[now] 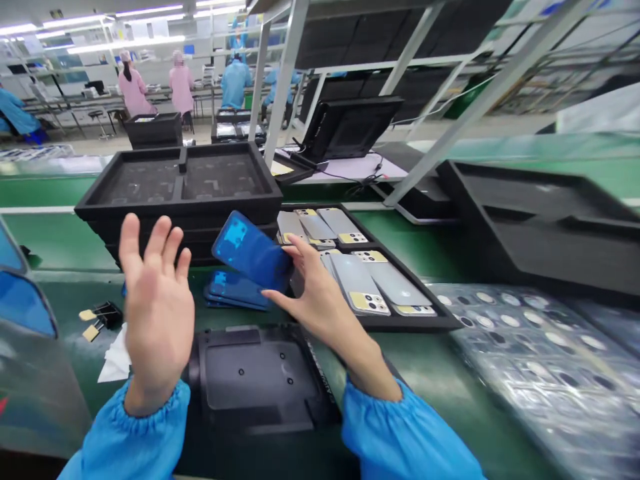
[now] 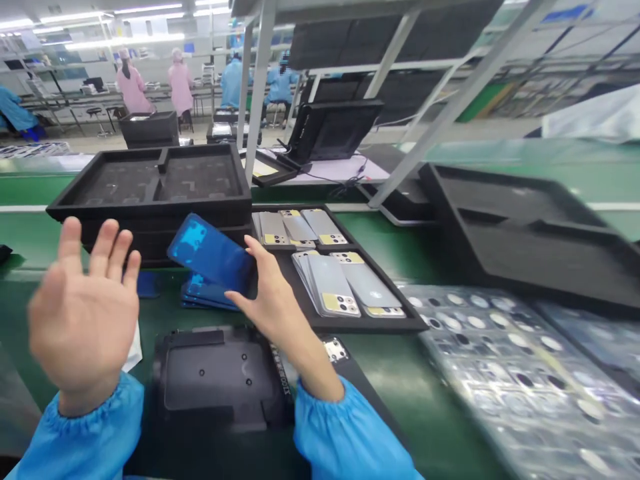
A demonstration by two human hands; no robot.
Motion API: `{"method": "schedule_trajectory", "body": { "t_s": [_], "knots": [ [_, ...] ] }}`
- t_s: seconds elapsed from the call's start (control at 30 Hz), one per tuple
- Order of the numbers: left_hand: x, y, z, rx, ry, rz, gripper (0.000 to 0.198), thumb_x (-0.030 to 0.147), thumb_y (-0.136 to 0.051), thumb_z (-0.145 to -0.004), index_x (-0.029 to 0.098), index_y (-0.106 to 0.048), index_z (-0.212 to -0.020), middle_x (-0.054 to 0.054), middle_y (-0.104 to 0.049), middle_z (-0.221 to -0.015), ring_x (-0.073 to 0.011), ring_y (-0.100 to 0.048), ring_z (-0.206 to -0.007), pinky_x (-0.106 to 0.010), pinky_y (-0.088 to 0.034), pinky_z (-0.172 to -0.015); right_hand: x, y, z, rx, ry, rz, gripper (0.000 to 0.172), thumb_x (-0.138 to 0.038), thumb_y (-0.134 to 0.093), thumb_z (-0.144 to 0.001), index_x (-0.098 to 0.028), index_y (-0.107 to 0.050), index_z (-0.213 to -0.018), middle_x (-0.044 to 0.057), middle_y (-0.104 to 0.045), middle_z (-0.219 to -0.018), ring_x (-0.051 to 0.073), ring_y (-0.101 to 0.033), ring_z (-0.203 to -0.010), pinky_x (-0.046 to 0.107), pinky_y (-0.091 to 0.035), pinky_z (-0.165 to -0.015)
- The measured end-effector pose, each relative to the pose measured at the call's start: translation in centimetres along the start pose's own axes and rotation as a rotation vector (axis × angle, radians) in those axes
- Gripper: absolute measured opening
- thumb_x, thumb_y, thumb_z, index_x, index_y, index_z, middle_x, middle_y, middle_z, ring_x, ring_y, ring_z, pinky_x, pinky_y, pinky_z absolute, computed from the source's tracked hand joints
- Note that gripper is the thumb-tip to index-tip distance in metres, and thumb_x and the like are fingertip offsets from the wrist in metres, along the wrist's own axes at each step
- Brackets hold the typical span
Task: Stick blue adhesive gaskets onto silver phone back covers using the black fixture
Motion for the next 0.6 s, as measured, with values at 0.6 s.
{"method": "schedule_trajectory", "body": {
  "t_s": [0.6],
  "knots": [
    [4.1,1.1,1.5,0.086,0.060,0.007,0.023,0.044,-0.056,-0.093,0.039,-0.071,-0.110,0.006,-0.066,-0.137,-0.0257,-0.057,-0.136,-0.037,-0.055,-0.102,5.7,-3.4,0.1,-0.281,-0.040,0.259,0.025,-0.023,-0.072,-0.093,-0.017,-0.069,-0.117,0.015,-0.056,-0.151,0.031,-0.054,-0.141,0.053,-0.044,-0.118]
  ]
}}
Point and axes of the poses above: each hand's wrist, its own z-axis away from the middle knuckle, its own y-axis out of the back of the hand, x = y × z, the point moved 6 cm from there along -z, towards the middle knuckle
